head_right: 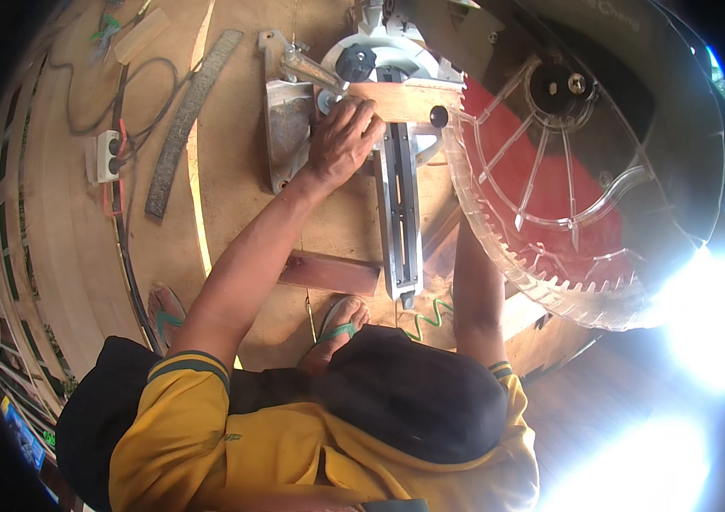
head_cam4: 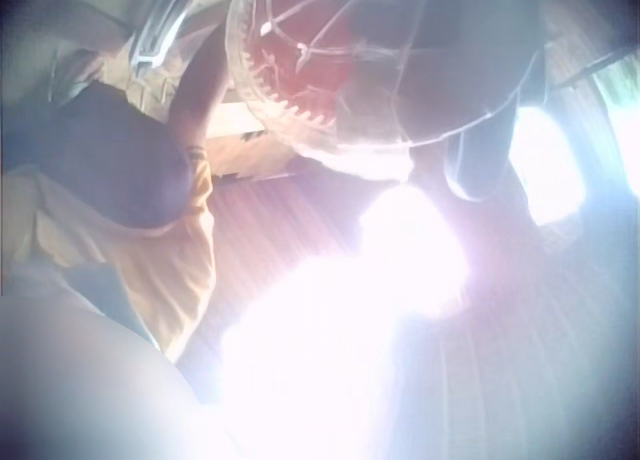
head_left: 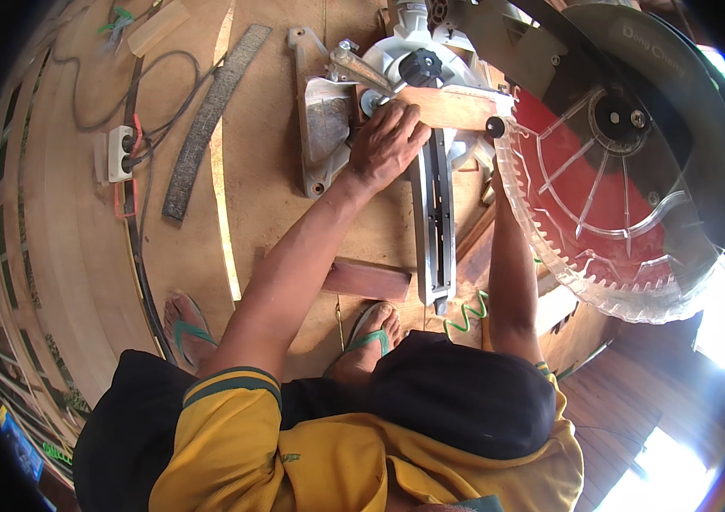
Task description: The person uses a miter saw to cut small wooden pieces. They position each piece under the saw, lower the blade to cut, then remove and set aside the cut pieces. The person repeats this process for several pieces.
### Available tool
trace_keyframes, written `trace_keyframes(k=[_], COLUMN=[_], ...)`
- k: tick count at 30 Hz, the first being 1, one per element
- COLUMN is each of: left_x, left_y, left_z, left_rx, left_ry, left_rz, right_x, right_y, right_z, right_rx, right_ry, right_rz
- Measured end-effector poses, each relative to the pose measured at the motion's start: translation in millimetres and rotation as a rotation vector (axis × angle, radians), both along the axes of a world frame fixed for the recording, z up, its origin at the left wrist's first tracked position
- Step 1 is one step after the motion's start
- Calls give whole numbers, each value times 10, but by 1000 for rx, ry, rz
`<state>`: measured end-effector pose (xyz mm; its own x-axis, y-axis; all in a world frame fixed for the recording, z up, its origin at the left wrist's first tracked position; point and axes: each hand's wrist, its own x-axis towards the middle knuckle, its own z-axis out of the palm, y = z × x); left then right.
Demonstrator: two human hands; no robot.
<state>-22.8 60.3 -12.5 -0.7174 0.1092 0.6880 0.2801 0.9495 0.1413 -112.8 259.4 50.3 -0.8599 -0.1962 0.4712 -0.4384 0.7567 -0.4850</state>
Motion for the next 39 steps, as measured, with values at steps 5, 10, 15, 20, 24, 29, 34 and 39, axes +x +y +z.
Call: trace_keyframes(k=[5,10,15,20,24,29,34,39], left_x=[14,24,-4,3,6,28,-52,-27], left_y=[-8,-3,27,-47,-80,-89,-100,-80], left_z=[-6,-25,7,-30,-38,30,-5,26], left_rx=[43,43,45,29,41,9,-14,11], left_ry=[-31,-26,-13,-36,-78,-89,-47,-80], left_rz=[-23,-16,-26,-60,-83,-109,-122,-118], right_x=[-23,-6,5,112,578,734,301,645], right_y=[-21,-9,77,119,675,1295,1293,1326], right_z=[-12,-42,-7,45,819,2617,3394,3266], right_rx=[-4,-10,-9,-12,89,389,563,562], right_ry=[-5,-11,-10,-9,292,700,439,469], right_rz=[7,12,-1,25,-5,-120,-32,3])
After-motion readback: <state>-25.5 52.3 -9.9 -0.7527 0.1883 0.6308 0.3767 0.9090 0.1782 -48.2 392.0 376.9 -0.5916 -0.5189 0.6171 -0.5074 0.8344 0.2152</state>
